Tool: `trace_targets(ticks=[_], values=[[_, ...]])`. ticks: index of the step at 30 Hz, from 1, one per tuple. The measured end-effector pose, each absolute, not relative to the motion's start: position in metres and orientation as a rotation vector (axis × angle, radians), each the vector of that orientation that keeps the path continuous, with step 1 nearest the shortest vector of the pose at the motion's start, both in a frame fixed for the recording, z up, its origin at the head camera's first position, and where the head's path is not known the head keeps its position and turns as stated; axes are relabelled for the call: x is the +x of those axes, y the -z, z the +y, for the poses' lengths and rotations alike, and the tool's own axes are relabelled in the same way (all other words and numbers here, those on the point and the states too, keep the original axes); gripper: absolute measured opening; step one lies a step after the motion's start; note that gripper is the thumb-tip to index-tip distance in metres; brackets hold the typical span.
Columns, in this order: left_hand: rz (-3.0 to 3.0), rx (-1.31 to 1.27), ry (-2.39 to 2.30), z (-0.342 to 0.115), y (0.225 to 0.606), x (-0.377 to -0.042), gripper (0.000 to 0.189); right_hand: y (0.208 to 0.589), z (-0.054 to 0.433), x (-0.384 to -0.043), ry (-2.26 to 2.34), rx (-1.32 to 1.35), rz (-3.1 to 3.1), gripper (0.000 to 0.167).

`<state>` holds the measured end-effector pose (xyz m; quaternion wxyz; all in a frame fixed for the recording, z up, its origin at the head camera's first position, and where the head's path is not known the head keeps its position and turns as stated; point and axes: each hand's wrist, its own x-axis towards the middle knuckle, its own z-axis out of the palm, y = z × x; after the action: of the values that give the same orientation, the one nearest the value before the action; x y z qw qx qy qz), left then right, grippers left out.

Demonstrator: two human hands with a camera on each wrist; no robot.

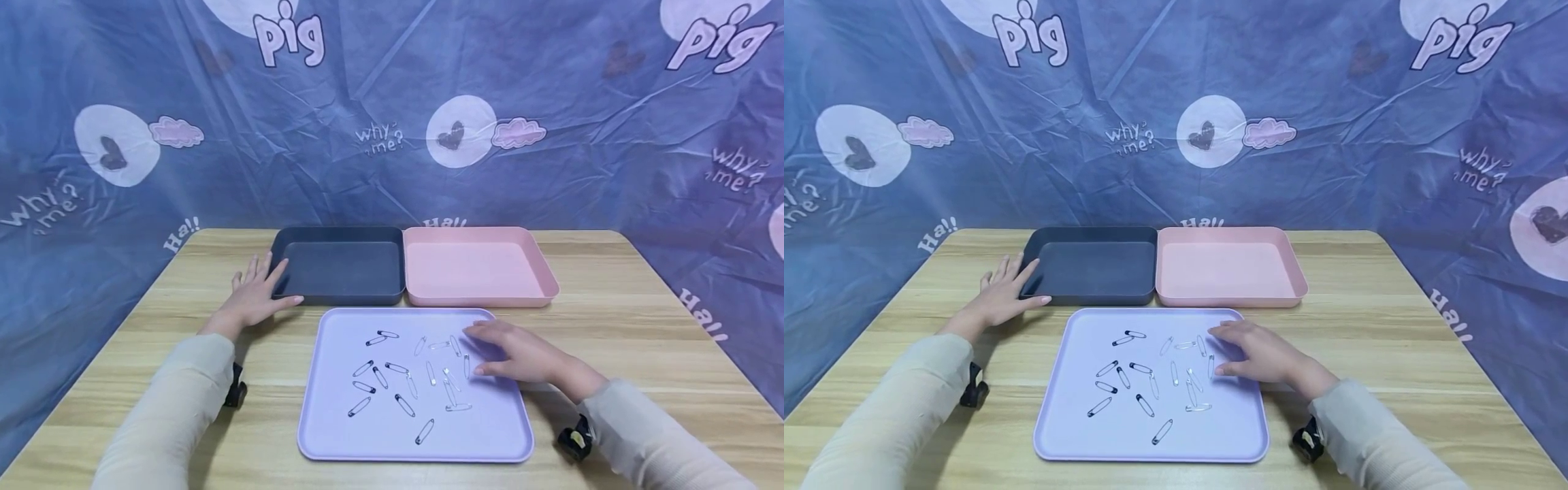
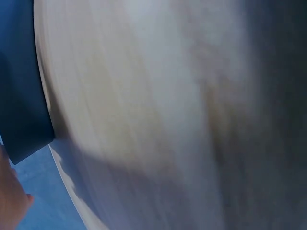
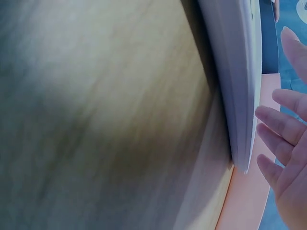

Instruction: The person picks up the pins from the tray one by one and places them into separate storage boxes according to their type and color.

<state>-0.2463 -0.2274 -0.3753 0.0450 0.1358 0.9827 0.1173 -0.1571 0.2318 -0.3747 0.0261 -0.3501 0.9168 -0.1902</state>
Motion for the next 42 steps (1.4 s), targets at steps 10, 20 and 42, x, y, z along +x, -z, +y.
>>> trace_targets(ticks=[10, 20, 42], values=[[2.985, 0.39, -0.383, -0.229, 0.376, -0.25, 0.091, 0.378, 0.227, -0.162, 0.666, -1.127, 2.745, 0.055], [2.977, 0.381, -0.399, -0.229, 0.375, -0.257, 0.092, 0.384, 0.223, -0.168, 0.737, -1.184, 2.701, 0.038], [2.938, 0.393, -0.423, -0.23, 0.371, -0.261, 0.093, 0.392, 0.221, -0.171, 0.924, -1.131, 2.694, 0.017]])
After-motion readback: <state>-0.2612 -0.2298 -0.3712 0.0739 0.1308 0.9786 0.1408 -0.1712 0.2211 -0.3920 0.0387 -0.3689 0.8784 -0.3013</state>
